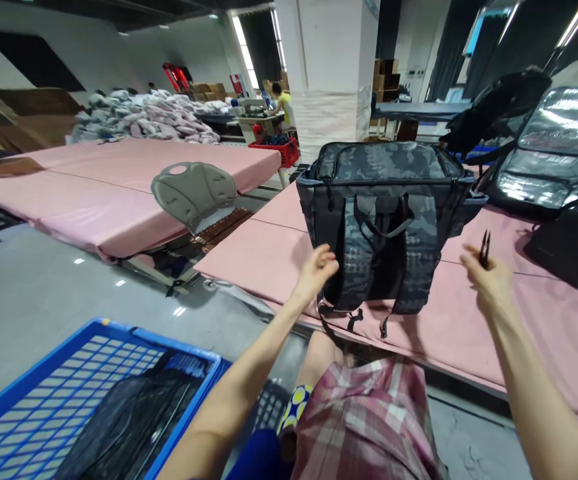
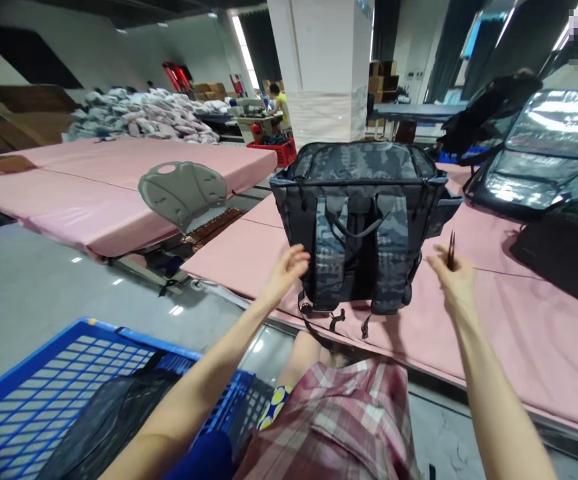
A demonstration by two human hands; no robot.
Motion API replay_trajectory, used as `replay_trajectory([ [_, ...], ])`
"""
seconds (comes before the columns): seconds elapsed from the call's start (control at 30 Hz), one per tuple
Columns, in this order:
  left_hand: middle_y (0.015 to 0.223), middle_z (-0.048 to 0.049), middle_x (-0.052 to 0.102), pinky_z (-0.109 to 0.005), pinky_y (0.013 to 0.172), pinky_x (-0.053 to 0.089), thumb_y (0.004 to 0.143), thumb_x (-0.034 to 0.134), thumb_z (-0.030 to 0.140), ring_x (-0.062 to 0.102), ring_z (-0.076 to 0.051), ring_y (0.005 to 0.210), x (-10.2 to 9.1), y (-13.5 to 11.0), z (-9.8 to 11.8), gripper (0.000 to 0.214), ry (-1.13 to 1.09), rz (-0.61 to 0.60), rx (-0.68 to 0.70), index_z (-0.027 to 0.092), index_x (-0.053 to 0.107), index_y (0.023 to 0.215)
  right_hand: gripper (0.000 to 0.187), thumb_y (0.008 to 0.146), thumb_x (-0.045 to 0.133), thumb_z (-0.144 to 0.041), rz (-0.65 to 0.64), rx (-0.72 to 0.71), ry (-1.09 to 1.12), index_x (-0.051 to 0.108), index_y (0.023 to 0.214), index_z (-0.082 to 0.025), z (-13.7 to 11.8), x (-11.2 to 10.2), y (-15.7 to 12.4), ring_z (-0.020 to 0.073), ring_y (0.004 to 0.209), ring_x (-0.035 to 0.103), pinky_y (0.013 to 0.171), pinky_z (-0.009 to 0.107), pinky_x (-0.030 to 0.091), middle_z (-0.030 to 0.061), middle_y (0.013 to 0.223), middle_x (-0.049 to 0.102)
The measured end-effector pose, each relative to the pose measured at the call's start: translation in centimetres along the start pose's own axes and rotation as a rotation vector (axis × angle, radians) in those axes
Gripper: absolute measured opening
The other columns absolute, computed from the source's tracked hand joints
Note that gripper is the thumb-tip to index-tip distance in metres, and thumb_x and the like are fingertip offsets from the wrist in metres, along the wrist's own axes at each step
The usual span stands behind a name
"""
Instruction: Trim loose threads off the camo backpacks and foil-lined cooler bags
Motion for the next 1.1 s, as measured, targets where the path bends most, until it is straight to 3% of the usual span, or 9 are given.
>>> replay_trajectory([
  [0.17, 0.064, -0.0013, 0.063, -0.026, 0.063, 0.046, 0.053, 0.074, 0.028, 0.059, -0.019, 0.072, 2.2, -3.9, -7.5, 0.023, 0.177, -0.307, -0.299, 0.016, 0.065, 0.071, 0.03, 0.054, 0.073, -0.039, -0.246, 0.209, -0.007, 0.061, 0.067, -0.015, 7.0, 3.0, -6.9, 0.0072, 0.04, 0.034, 0.033, 0.021, 0.025, -0.0024, 0.049, 0.05],
  [0.27, 0.061, -0.0011, 0.061, -0.024, 0.058, 0.043, 0.059, 0.069, 0.036, 0.057, -0.016, 0.062, 2.4, -4.5, -8.1, 0.026, 0.14, -0.342, -0.314, 0.013, 0.063, 0.067, 0.033, 0.052, 0.074, -0.041, -0.294, 0.271, 0.003, 0.05, 0.054, -0.018, 7.7, 1.8, -8.4, 0.0062, 0.034, 0.028, 0.031, 0.021, 0.021, -0.007, 0.037, 0.036],
  [0.37, 0.066, -0.0031, 0.063, -0.024, 0.058, 0.044, 0.064, 0.065, 0.042, 0.057, -0.015, 0.062, 2.0, -4.5, -8.0, 0.032, 0.148, -0.37, -0.3, 0.012, 0.065, 0.074, 0.035, 0.054, 0.074, -0.045, -0.354, 0.316, 0.014, 0.057, 0.063, -0.016, 7.2, -0.9, -7.8, 0.007, 0.034, 0.033, 0.032, 0.021, 0.025, -0.0051, 0.041, 0.044],
  [0.5, 0.074, -0.0056, 0.066, -0.029, 0.067, 0.046, 0.068, 0.064, 0.036, 0.059, -0.019, 0.071, 2.3, -4.2, -10.3, 0.024, 0.339, -0.245, -0.247, 0.014, 0.064, 0.078, 0.036, 0.062, 0.069, -0.045, -0.315, 0.17, -0.195, 0.067, 0.079, -0.013, 8.1, -1.4, -6.2, 0.0169, 0.057, 0.059, 0.052, 0.028, 0.045, 0.0051, 0.068, 0.066],
  [0.67, 0.102, -0.0127, 0.062, -0.036, 0.087, 0.042, 0.073, 0.062, 0.025, 0.057, -0.025, 0.097, 3.3, -5.5, -13.8, 0.039, 0.476, -0.048, -0.213, 0.013, 0.054, 0.109, 0.035, 0.062, 0.068, -0.038, -0.125, 0.117, -0.341, 0.069, 0.089, -0.015, 12.7, -0.7, -6.1, 0.0244, 0.09, 0.062, 0.081, 0.035, 0.045, 0.0092, 0.091, 0.07],
  [0.8, 0.125, -0.0147, 0.05, -0.037, 0.096, 0.036, 0.078, 0.058, 0.026, 0.047, -0.025, 0.113, 1.8, -8.8, -13.8, 0.05, 0.713, 0.121, 0.138, 0.015, 0.045, 0.125, 0.045, 0.075, 0.054, -0.045, 0.031, 0.147, -0.374, 0.063, 0.105, -0.012, 15.6, -4.4, -9.5, 0.0209, 0.094, 0.061, 0.084, 0.031, 0.044, 0.0116, 0.104, 0.066],
  [0.87, 0.116, -0.0124, 0.056, -0.041, 0.095, 0.034, 0.082, 0.055, 0.027, 0.048, -0.026, 0.109, 1.4, -10.6, -14.2, 0.034, 0.905, 0.02, 0.312, 0.019, 0.056, 0.115, 0.05, 0.08, 0.044, -0.047, 0.099, 0.19, -0.414, 0.061, 0.106, -0.008, 16.9, -6.6, -12.8, 0.0223, 0.089, 0.061, 0.078, 0.032, 0.045, 0.0139, 0.099, 0.066],
  [0.97, 0.099, -0.0084, 0.064, -0.039, 0.087, 0.037, 0.085, 0.051, 0.025, 0.053, -0.022, 0.097, 2.0, -12.5, -16.1, 0.021, 1.126, -0.359, 0.47, 0.023, 0.065, 0.1, 0.05, 0.081, 0.04, -0.051, 0.047, 0.26, -0.473, 0.065, 0.089, -0.008, 19.2, -7.8, -18.6, 0.0234, 0.073, 0.06, 0.065, 0.032, 0.045, 0.0119, 0.078, 0.067],
  [1.1, 0.106, -0.0085, 0.061, -0.028, 0.079, 0.042, 0.089, 0.043, 0.021, 0.054, -0.016, 0.092, 3.7, -12.3, -18.2, 0.028, 1.25, -0.56, 0.485, 0.02, 0.059, 0.111, 0.043, 0.079, 0.044, -0.049, -0.226, 0.274, -0.469, 0.067, 0.084, -0.013, 21.5, -4.5, -23.2, 0.0229, 0.071, 0.061, 0.067, 0.033, 0.045, 0.0104, 0.079, 0.068],
])
Point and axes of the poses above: each hand's wrist, its own y-axis towards the middle knuckle, its own x-axis out of the palm, z = x × y, the point moved 3 cm from there along y, towards the middle knuckle
